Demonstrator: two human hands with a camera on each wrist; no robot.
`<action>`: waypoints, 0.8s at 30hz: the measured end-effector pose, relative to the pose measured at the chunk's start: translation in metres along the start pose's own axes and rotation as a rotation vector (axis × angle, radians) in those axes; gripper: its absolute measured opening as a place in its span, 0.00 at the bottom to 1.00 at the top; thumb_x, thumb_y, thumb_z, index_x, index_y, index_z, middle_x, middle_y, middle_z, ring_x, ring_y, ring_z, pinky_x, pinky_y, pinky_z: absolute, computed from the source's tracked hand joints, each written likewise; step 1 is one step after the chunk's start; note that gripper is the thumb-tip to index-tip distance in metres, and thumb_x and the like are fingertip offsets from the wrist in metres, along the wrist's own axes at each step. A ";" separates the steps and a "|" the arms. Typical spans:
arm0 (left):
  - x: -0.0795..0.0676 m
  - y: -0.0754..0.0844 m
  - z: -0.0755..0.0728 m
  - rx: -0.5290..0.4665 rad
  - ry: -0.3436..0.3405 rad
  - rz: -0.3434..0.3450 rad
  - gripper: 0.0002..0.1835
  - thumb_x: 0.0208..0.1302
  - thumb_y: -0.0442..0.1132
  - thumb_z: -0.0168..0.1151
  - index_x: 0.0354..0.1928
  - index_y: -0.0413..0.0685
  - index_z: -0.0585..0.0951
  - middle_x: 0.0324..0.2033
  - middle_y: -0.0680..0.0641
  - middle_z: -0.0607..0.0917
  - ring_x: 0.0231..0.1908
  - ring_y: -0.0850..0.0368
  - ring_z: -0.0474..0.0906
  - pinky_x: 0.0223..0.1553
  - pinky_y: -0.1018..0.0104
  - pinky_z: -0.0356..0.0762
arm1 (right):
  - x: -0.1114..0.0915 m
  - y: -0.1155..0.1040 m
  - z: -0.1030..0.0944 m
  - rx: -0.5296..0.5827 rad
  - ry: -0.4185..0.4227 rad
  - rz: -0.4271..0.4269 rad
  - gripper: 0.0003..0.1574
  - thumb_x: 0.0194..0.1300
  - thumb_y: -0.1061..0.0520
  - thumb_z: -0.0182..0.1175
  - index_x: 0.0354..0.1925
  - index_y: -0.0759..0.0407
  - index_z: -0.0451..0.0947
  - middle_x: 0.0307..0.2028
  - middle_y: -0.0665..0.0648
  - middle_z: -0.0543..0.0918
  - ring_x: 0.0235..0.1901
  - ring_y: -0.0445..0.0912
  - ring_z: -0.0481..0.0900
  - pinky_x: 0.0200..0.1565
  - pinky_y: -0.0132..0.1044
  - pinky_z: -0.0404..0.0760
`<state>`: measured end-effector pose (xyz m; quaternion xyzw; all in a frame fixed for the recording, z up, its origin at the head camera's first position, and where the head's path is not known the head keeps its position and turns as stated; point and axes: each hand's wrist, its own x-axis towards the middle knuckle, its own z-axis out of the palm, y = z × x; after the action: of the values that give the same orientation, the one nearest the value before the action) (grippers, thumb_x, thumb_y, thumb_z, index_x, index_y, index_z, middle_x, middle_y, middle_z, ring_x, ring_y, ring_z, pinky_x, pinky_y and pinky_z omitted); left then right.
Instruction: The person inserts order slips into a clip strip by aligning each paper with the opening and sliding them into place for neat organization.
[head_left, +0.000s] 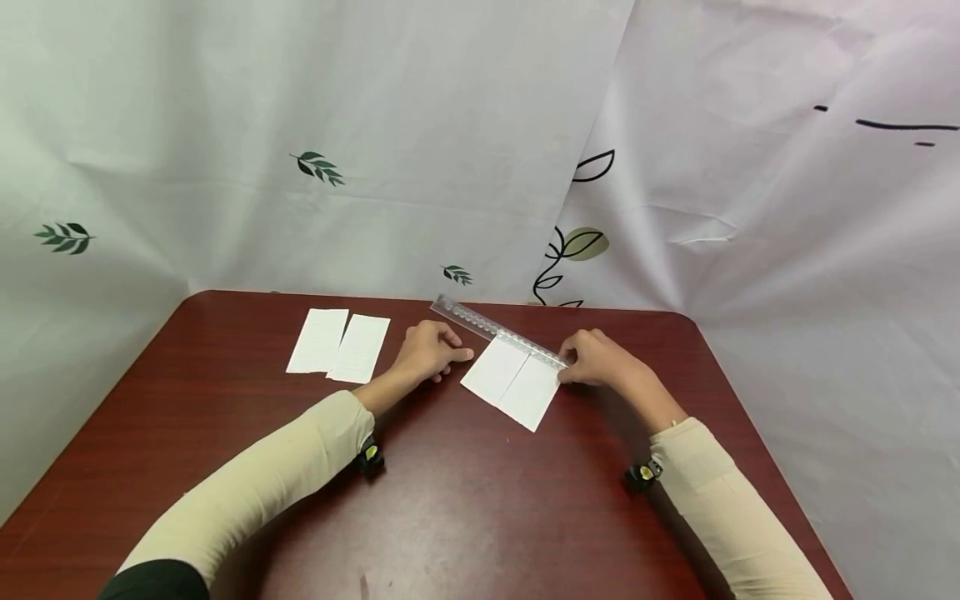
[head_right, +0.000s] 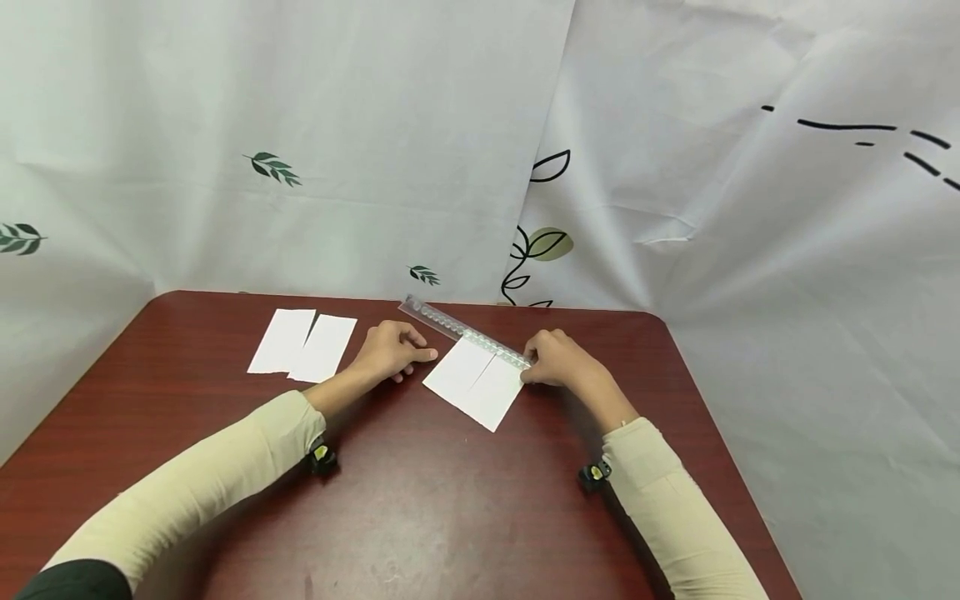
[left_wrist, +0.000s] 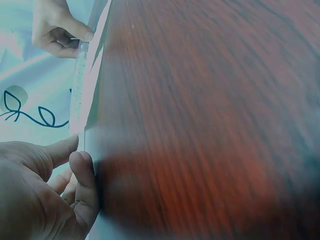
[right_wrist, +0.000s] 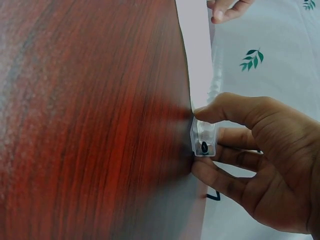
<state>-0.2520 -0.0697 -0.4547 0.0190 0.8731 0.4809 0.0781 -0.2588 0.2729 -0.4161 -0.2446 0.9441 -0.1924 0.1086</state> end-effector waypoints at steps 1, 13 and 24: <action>0.004 -0.006 0.001 -0.002 0.002 0.003 0.15 0.67 0.46 0.85 0.43 0.44 0.89 0.21 0.47 0.88 0.17 0.55 0.82 0.20 0.59 0.85 | 0.000 0.000 0.000 -0.006 0.003 0.003 0.12 0.58 0.54 0.76 0.38 0.59 0.90 0.30 0.52 0.84 0.33 0.46 0.76 0.39 0.39 0.77; -0.015 -0.002 -0.022 -0.021 0.010 -0.020 0.14 0.68 0.43 0.84 0.43 0.43 0.89 0.20 0.48 0.88 0.16 0.59 0.81 0.19 0.64 0.84 | -0.005 -0.015 -0.005 -0.042 -0.003 0.067 0.09 0.58 0.58 0.75 0.38 0.60 0.90 0.30 0.51 0.83 0.32 0.45 0.75 0.39 0.38 0.76; -0.020 -0.005 -0.035 -0.032 0.009 -0.078 0.14 0.70 0.42 0.83 0.46 0.41 0.89 0.23 0.46 0.89 0.19 0.60 0.82 0.21 0.64 0.86 | -0.004 -0.009 -0.004 -0.016 0.003 0.032 0.08 0.57 0.57 0.74 0.36 0.58 0.90 0.29 0.51 0.84 0.33 0.46 0.76 0.39 0.40 0.77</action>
<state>-0.2374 -0.1036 -0.4385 -0.0184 0.8657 0.4915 0.0931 -0.2528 0.2682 -0.4085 -0.2301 0.9496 -0.1833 0.1082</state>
